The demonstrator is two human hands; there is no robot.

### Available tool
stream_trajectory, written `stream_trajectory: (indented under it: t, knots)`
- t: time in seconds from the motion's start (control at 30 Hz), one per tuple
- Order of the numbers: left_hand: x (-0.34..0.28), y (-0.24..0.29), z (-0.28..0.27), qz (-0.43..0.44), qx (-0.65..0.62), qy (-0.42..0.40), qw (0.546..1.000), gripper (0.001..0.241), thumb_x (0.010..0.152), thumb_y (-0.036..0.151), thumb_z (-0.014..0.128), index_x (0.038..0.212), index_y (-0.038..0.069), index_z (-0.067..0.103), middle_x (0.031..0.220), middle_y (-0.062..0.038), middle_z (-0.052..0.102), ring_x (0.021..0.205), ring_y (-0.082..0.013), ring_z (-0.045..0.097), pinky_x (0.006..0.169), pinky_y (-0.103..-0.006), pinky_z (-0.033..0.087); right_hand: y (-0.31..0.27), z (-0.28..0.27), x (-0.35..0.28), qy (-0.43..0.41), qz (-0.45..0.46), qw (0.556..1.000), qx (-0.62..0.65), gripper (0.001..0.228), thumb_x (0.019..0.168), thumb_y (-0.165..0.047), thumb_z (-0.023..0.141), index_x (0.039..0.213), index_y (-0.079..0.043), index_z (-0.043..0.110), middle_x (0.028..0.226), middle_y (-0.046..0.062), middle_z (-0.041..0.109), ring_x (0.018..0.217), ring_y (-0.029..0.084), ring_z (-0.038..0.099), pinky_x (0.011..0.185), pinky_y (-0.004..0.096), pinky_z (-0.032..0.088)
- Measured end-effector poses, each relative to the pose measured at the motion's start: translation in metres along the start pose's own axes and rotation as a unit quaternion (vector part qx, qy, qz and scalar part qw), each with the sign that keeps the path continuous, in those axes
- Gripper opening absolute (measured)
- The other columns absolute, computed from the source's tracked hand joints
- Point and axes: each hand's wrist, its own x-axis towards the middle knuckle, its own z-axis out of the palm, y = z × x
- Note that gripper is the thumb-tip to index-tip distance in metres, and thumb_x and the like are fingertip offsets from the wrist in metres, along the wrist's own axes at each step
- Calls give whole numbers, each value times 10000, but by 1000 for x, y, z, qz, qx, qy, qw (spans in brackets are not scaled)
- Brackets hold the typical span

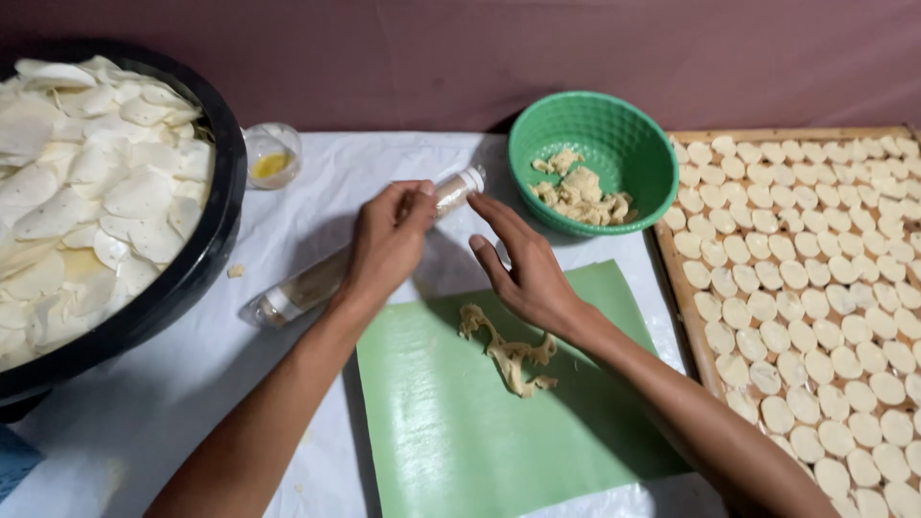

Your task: Rolling out dough on a mat and cutting it into small circular pieces for drying

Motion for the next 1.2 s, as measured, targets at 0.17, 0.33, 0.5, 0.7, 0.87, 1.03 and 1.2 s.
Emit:
stream_trajectory:
  t: [0.17, 0.33, 0.5, 0.7, 0.87, 1.03, 1.2]
  knots:
    - [-25, 52, 5, -276, -452, -102, 842, 433, 1052, 193, 537, 1402, -62, 544, 1237, -138, 562, 1278, -243, 554, 1144, -522, 416, -25, 3, -9, -14, -144, 984, -100, 426, 1064, -7, 451, 1459, 153, 425, 1555, 359, 386, 1428, 505, 394, 1130, 553, 425]
    - [-50, 55, -3, -233, -390, -147, 879, 431, 1012, 146, 604, 1380, -77, 573, 1317, -292, 639, 1263, -380, 601, 1067, -509, 481, -3, -13, -30, -14, -169, 967, -188, 414, 1027, -25, 518, 1433, 50, 536, 1459, 226, 556, 1341, 386, 540, 1046, 452, 502]
    - [-108, 26, -8, -126, -70, -208, 967, 144, 924, 258, 736, 1030, 236, 832, 744, 7, 805, 797, -153, 806, 720, -290, 620, 5, -46, -95, -129, -84, 956, -248, 397, 966, -65, 544, 1347, -69, 653, 1237, 143, 727, 1113, 321, 712, 811, 411, 615]
    - [-214, -8, 7, 250, 191, -390, 865, 549, 1062, 250, 481, 1419, -165, 441, 1553, -393, 347, 1465, -508, 306, 1204, -572, 214, -2, -37, -198, -184, -62, 916, -350, 478, 906, -255, 645, 1284, 36, 626, 1345, 168, 666, 1168, 284, 680, 912, 348, 592]
    - [-199, -10, 14, 252, 281, -297, 877, 671, 1050, 449, 404, 1557, 13, 351, 1631, -225, 316, 1509, -512, 169, 1203, -611, 122, -2, -23, -200, -135, -37, 917, -374, 736, 981, -469, 498, 1506, 37, 395, 1619, 198, 378, 1521, 318, 333, 1206, 457, 277]
    - [-201, -5, 25, 267, 231, -343, 871, 677, 1033, 316, 495, 1471, -177, 338, 1593, -395, 249, 1501, -501, 203, 1227, -559, 137, 15, -10, -188, -168, -21, 921, -351, 728, 1015, -413, 454, 1493, 122, 329, 1603, 326, 279, 1516, 427, 243, 1210, 504, 237]
    - [-156, -3, -10, 260, 150, -336, 893, 273, 891, 30, 646, 1143, -34, 729, 1256, -194, 717, 1241, -320, 652, 969, -391, 568, 4, -33, -138, -168, -33, 945, -280, 327, 851, -156, 649, 1161, -57, 679, 1240, 101, 684, 1037, 257, 670, 776, 376, 597]
